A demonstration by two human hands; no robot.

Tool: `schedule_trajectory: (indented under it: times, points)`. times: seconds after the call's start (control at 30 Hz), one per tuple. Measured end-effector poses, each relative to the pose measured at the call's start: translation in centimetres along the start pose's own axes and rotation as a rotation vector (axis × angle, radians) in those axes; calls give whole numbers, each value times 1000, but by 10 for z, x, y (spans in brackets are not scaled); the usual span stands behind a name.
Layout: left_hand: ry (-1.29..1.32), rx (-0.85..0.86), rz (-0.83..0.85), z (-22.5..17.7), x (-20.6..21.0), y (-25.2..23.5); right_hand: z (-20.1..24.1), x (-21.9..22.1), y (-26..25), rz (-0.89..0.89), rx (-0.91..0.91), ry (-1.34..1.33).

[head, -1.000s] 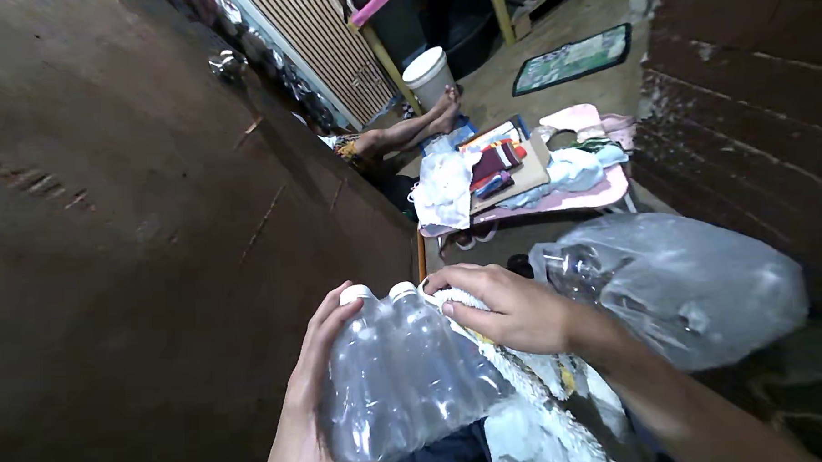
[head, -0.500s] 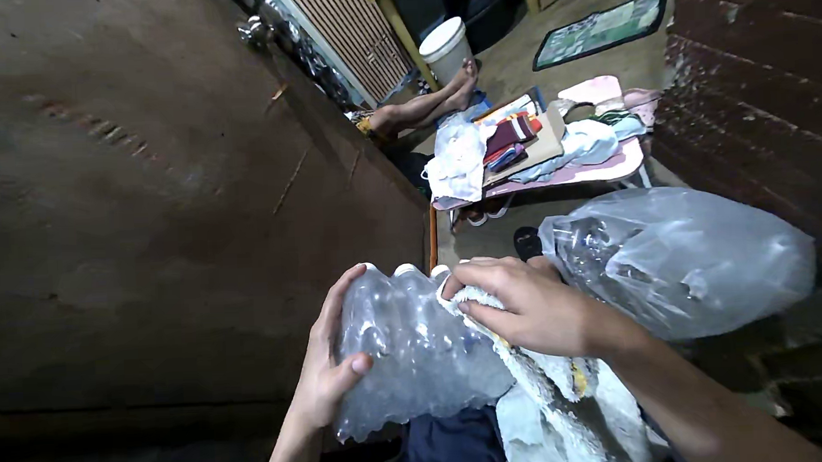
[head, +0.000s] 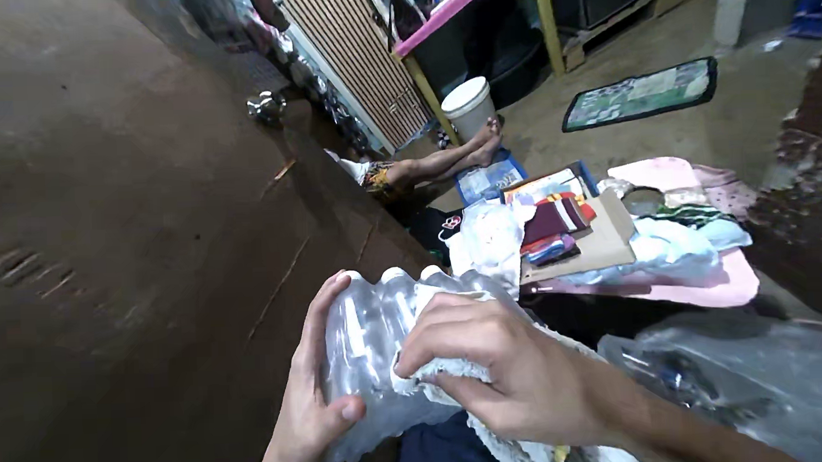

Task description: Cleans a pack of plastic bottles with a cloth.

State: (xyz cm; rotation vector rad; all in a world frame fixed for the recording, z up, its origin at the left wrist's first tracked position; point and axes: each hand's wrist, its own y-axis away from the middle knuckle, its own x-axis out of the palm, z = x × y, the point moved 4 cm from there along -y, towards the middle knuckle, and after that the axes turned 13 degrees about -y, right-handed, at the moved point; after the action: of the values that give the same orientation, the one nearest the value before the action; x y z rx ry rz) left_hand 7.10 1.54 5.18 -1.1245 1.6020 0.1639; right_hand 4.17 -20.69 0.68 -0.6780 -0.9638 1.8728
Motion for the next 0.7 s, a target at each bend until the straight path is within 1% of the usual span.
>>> schedule_trajectory:
  times: [0.1, 0.2, 0.27, 0.33, 0.47, 0.53, 0.6, 0.7]
  points:
    - [-72, 59, -35, 12, 6, -29, -23, -24, -23, -42, 8, 136]
    - [-130, 130, -45, 15, 18, -54, -53, -55, -44, -168, 48, 271]
    - [-226, 163, -39, 14, 25, -65, -73, -75, -55, -238, 93, 297]
    - [-311, 177, -44, 13, 30, -72, -85, -88, -64, -255, 141, 276]
    - [-328, 177, -52, 24, 30, -78, -96, -88, -76, -225, 126, 324]
    - [-319, 178, -58, 28, 29, -76, -97, -84, -78, -186, 154, 355]
    - [-329, 176, -61, 26, 29, -71, -93, -80, -77, -160, 188, 344]
    - [-350, 184, -70, 19, 26, -60, -85, -71, -70, -170, 188, 296]
